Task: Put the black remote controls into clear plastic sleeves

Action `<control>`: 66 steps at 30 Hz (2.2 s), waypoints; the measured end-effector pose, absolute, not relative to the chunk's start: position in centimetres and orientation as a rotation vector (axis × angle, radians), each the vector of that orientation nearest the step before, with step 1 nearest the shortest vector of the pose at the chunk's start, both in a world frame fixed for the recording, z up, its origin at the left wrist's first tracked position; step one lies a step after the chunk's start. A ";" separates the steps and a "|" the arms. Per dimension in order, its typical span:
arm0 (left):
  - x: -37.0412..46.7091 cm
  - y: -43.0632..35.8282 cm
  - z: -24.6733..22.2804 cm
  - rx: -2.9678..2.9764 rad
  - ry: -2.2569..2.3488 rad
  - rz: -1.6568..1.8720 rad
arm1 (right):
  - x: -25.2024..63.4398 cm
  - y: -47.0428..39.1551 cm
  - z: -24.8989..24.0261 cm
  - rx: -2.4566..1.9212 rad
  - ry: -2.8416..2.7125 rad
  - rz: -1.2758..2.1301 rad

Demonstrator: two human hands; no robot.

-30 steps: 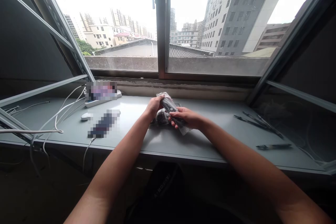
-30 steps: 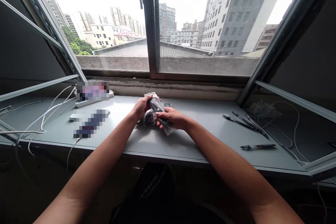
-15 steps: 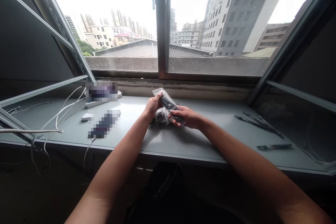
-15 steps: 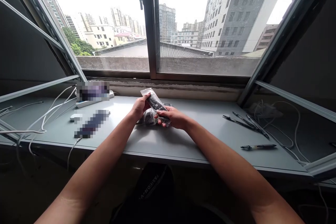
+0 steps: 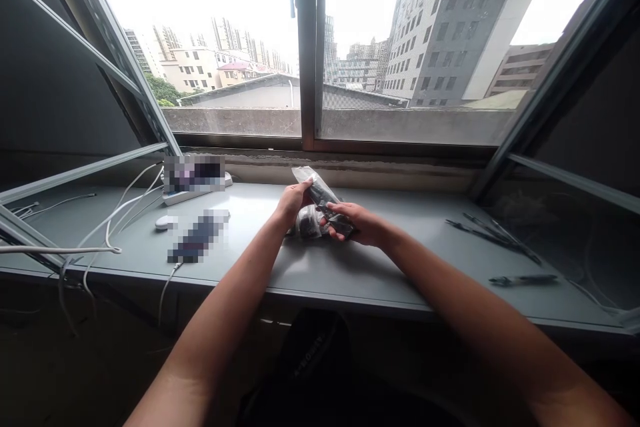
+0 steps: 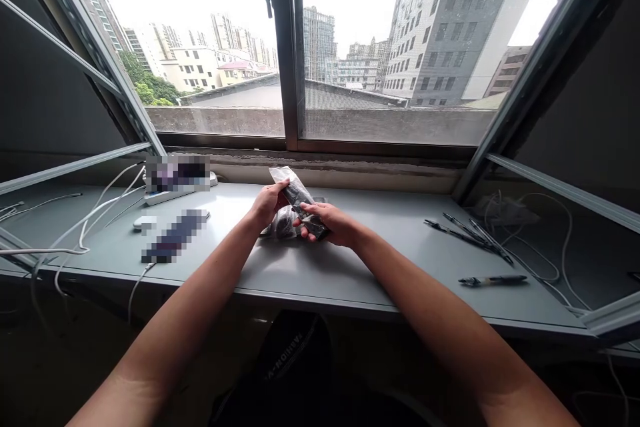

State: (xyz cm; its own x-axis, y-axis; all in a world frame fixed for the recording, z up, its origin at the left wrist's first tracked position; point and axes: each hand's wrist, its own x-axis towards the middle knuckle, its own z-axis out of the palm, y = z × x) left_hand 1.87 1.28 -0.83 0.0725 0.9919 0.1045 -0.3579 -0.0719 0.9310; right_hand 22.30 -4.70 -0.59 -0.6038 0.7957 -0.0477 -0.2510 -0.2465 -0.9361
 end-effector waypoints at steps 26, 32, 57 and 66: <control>-0.3 2.3 0.1 0.595 0.944 1.683 | 23.6 -4.1 0.3 -0.732 -1.263 1.710; 0.2 2.7 -0.5 0.670 0.921 1.554 | 23.6 -4.9 0.1 -0.656 -1.586 1.848; -1.0 3.2 -0.7 0.843 1.067 1.581 | 23.5 -5.8 0.7 -0.627 -1.833 1.948; -8.2 3.7 1.1 1.089 1.447 1.475 | 23.5 -4.6 -0.2 -0.628 -1.603 1.835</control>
State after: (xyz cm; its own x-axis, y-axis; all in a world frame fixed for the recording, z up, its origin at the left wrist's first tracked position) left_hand -8.16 3.66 1.13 -0.3244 0.9445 0.0518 0.0334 -0.0433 0.9985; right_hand 23.45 -4.59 -0.22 -0.6983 0.7145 0.0434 -0.1390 -0.0758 -0.9874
